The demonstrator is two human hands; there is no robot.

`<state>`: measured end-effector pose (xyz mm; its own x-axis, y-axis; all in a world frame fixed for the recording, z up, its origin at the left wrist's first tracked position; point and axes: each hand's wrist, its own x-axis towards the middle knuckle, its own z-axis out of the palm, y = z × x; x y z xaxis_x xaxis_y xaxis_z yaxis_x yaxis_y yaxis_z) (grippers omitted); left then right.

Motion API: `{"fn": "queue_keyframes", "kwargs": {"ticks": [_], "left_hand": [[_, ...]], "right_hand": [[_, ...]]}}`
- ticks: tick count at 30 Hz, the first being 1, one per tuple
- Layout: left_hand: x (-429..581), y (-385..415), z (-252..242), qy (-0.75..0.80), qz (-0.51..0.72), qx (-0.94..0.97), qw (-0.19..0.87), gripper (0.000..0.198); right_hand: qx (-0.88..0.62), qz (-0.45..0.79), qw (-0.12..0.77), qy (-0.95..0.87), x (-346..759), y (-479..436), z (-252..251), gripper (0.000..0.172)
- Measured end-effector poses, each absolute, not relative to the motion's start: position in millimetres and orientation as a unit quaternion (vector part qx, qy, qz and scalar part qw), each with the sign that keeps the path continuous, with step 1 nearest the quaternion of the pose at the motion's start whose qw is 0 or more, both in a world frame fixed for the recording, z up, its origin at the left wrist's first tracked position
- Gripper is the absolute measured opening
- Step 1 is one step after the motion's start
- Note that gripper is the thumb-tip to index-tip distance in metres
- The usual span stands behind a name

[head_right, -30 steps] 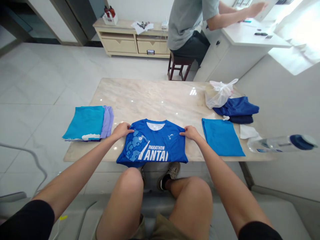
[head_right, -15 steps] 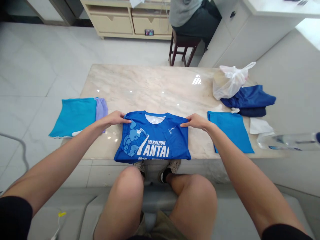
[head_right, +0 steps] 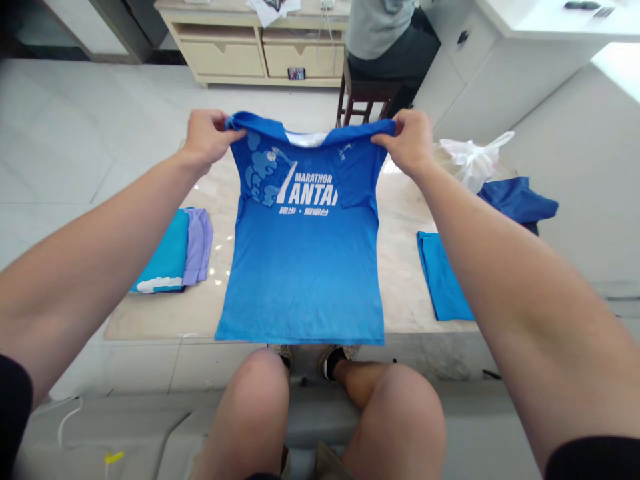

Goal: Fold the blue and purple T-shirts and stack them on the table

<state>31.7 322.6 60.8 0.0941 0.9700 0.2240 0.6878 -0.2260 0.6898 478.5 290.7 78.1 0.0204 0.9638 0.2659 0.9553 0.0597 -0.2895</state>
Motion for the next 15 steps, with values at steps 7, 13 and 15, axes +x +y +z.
{"fn": "queue_keyframes", "kwargs": {"ticks": [7,13,15], "left_hand": [[16.5,249.1,53.9,0.516,0.381,0.76,0.106,0.03],[-10.6,157.9,-41.6,0.499,0.193,0.829,0.164,0.017],[-16.6,141.9,-57.3,0.496,0.139,0.838,0.18,0.028]], "right_hand": [[-0.577,-0.019,0.246,-0.778,491.0,225.8,63.9,0.037],[-0.511,0.054,0.114,-0.85,504.2,138.6,-28.7,0.014],[-0.506,0.071,0.087,-0.855,507.9,124.7,-45.9,0.01]]}}
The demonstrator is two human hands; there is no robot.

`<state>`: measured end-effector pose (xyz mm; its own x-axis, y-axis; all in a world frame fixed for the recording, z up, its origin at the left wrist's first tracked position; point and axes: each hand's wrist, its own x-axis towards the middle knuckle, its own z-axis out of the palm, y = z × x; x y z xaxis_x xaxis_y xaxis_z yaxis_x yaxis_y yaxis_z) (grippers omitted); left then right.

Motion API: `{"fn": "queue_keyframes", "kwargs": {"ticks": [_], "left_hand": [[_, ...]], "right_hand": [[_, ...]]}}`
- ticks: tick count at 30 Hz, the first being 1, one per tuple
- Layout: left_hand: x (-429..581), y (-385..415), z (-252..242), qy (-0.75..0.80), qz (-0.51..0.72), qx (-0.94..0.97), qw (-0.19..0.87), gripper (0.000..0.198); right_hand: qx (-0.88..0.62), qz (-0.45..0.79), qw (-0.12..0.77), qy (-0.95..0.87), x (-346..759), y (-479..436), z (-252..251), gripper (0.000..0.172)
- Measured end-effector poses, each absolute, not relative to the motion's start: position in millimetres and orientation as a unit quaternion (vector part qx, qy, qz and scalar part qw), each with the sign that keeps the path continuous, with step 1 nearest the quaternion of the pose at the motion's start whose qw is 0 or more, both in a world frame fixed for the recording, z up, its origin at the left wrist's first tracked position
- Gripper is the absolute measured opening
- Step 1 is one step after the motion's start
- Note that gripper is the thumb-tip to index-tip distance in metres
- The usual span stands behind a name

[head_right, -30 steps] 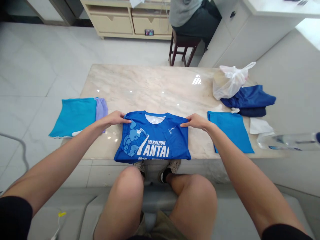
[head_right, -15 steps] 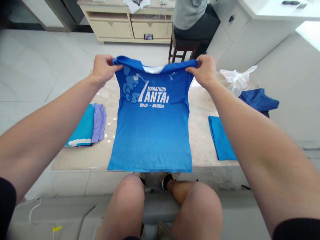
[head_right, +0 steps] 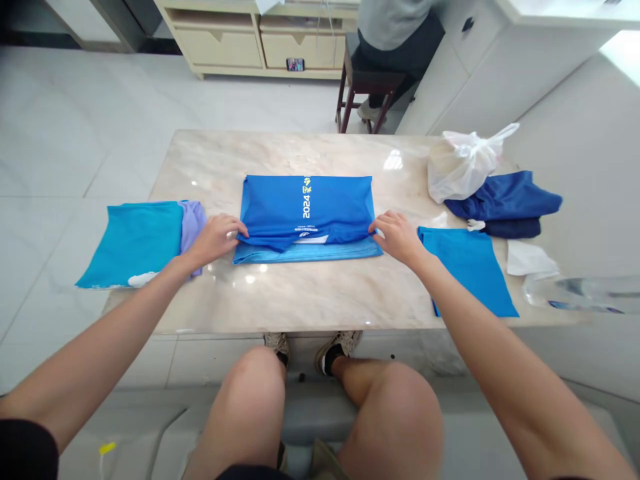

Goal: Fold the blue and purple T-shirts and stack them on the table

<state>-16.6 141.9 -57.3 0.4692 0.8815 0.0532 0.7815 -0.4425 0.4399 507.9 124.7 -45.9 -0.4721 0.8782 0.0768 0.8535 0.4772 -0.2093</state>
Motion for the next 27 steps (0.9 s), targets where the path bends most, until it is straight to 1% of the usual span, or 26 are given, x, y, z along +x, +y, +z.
{"fn": "queue_keyframes", "kwargs": {"ticks": [2,5,8,10,13,17,19,21,24,27], "left_hand": [[-20.4,133.0,-63.5,0.499,0.12,0.837,0.187,0.032],[-22.4,126.9,-61.6,0.51,0.121,0.83,0.191,0.032],[-16.5,112.8,-49.4,0.53,0.134,0.813,0.199,0.026],[-5.7,88.0,-34.1,0.542,0.169,0.797,0.207,0.021],[20.0,20.7,-3.4,0.549,0.232,0.768,0.234,0.023],[57.2,-98.6,23.2,0.575,0.237,0.737,0.264,0.026],[70.7,-148.3,21.8,0.58,0.24,0.739,0.244,0.03],[79.2,-181.4,16.0,0.576,0.249,0.753,0.195,0.034],[84.6,-206.7,13.9,0.56,0.249,0.777,0.144,0.042],[87.0,-225.5,21.0,0.544,0.224,0.801,0.107,0.045]], "right_hand": [[-0.503,0.081,0.072,-0.858,511.2,116.3,-53.0,0.011],[-0.5,0.085,0.069,-0.859,514.8,106.5,-52.2,0.015],[-0.494,0.087,0.057,-0.863,515.3,90.2,-46.1,0.02],[-0.504,0.075,0.063,-0.858,513.2,70.7,-39.8,0.023],[-0.564,0.06,0.115,-0.816,504.9,22.5,-26.8,0.023],[-0.644,0.129,0.223,-0.72,481.1,-77.9,-13.9,0.031],[-0.673,0.164,0.268,-0.67,462.2,-133.7,-15.2,0.036],[-0.677,0.169,0.289,-0.656,439.0,-183.8,-19.0,0.038],[-0.676,0.087,0.29,-0.672,400.6,-241.4,-18.7,0.039],[-0.668,0.013,0.262,-0.696,368.8,-278.1,-11.7,0.049]]}}
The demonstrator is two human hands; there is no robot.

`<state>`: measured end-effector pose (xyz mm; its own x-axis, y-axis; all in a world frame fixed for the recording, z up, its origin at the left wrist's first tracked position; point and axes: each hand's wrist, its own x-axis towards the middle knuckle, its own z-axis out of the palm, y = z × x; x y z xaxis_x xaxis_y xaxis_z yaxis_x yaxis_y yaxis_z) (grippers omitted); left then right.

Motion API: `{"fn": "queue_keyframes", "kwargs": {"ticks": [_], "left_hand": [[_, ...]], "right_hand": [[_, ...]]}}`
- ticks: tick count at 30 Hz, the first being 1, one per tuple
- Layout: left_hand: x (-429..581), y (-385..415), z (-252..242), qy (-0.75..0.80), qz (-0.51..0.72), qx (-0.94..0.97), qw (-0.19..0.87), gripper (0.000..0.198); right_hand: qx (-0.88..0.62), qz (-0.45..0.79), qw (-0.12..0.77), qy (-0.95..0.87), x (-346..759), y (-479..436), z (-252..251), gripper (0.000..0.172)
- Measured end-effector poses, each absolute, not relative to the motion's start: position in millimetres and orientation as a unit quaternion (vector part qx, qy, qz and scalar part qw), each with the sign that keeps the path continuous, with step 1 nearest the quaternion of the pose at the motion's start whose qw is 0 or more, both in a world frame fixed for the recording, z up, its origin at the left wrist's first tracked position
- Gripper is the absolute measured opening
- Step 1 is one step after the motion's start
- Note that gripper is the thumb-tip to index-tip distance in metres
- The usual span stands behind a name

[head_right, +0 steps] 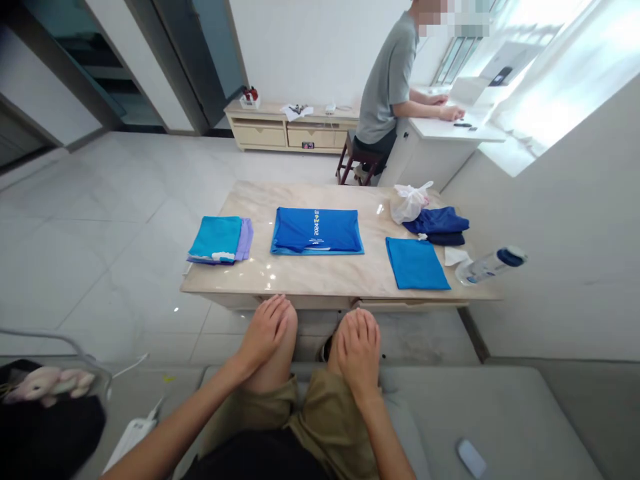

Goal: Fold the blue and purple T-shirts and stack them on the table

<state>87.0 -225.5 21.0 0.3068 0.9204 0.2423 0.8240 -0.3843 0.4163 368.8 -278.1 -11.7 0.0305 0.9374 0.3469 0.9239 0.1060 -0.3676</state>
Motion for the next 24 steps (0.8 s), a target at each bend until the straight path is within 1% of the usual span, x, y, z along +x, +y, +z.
{"fn": "queue_keyframes", "kwargs": {"ticks": [5,10,14,18,24], "left_hand": [[89.2,-263.8,38.7,0.52,0.219,0.826,0.017,0.057],[78.2,-288.0,53.3,0.517,0.232,0.823,-0.029,0.06],[58.7,-297.4,53.7,0.534,0.249,0.807,-0.034,0.062],[37.3,-288.8,45.1,0.556,0.277,0.783,-0.024,0.064],[19.8,-266.6,41.0,0.581,0.301,0.756,0.034,0.053]], "right_hand": [[-0.671,-0.043,0.238,-0.701,346.1,-310.6,-18.7,0.068],[-0.663,-0.055,0.257,-0.701,343.8,-325.1,-35.8,0.078],[-0.66,-0.059,0.266,-0.7,345.6,-325.2,-32.8,0.079],[-0.659,-0.055,0.264,-0.702,345.4,-316.3,-26.7,0.08],[-0.679,-0.024,0.254,-0.688,344.5,-307.3,-20.2,0.082]]}}
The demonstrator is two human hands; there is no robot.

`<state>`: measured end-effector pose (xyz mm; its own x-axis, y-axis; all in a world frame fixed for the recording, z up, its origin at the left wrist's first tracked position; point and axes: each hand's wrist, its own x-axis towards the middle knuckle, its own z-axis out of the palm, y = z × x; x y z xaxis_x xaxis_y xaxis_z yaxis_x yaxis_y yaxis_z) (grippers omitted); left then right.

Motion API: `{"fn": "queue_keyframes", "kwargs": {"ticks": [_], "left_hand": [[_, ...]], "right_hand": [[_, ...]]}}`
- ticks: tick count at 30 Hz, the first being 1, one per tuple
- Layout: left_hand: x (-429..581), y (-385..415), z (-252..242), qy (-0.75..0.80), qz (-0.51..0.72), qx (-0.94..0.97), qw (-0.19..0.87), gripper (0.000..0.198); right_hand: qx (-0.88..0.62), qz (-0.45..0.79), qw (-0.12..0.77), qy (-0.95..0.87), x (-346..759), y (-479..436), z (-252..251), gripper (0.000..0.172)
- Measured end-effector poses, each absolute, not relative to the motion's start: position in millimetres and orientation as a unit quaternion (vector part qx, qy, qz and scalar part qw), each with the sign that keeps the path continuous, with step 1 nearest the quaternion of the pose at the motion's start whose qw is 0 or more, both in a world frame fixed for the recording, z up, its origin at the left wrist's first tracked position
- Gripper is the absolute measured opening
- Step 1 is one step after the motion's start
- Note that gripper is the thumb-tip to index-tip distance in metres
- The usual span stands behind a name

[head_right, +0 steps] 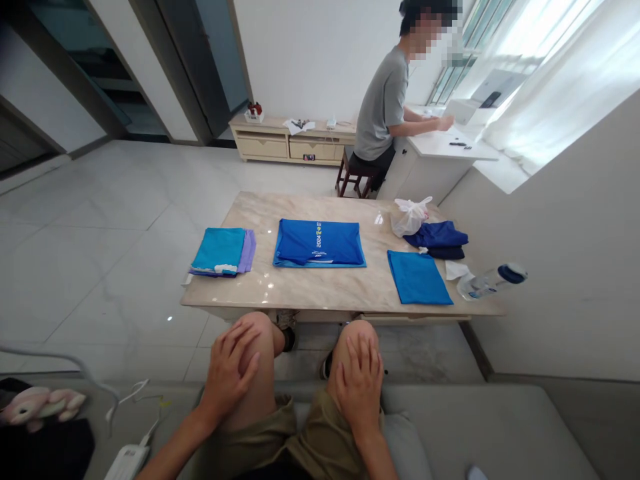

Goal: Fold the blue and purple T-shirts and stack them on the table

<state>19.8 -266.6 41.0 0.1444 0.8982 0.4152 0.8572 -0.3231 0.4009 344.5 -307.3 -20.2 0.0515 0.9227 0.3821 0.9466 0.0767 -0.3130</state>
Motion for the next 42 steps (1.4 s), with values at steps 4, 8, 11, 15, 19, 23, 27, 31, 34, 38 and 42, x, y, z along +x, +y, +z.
{"fn": "queue_keyframes", "kwargs": {"ticks": [4,8,11,15,19,23,27,31,34,38,42], "left_hand": [[17.1,-267.4,38.5,0.573,0.299,0.761,0.055,0.052],[18.5,-264.0,37.6,0.575,0.294,0.761,0.06,0.051],[23.6,-257.4,39.6,0.574,0.287,0.764,0.069,0.049],[34.4,-253.7,43.8,0.576,0.262,0.769,0.086,0.046],[44.2,-258.1,47.1,0.579,0.248,0.771,0.09,0.044],[53.2,-263.5,47.5,0.565,0.26,0.779,0.079,0.047],[60.2,-266.7,45.8,0.555,0.272,0.784,0.062,0.046],[63.1,-268.4,45.0,0.555,0.272,0.784,0.051,0.046],[64.1,-267.8,45.3,0.555,0.271,0.785,0.042,0.044],[63.1,-266.5,44.5,0.554,0.264,0.789,0.04,0.047],[56.9,-271.0,40.0,0.545,0.273,0.791,0.038,0.05]], "right_hand": [[-0.689,-0.004,0.244,-0.682,349.7,-309.2,-15.1,0.082],[-0.693,0.012,0.242,-0.679,357.2,-308.9,-10.8,0.08],[-0.696,0.019,0.245,-0.674,360.9,-305.7,-8.6,0.074],[-0.698,0.026,0.257,-0.668,361.9,-305.1,-6.8,0.074],[-0.701,0.016,0.275,-0.658,363.0,-309.9,-7.5,0.075],[-0.699,0.0,0.271,-0.662,367.0,-313.1,-11.5,0.071],[-0.691,-0.022,0.272,-0.67,369.4,-314.9,-18.2,0.069],[-0.684,-0.034,0.265,-0.679,367.7,-318.0,-24.1,0.07],[-0.678,-0.032,0.262,-0.685,366.3,-319.2,-25.8,0.07],[-0.675,-0.026,0.268,-0.686,364.0,-321.2,-22.4,0.07],[-0.666,-0.031,0.259,-0.699,350.8,-333.9,-11.7,0.067]]}}
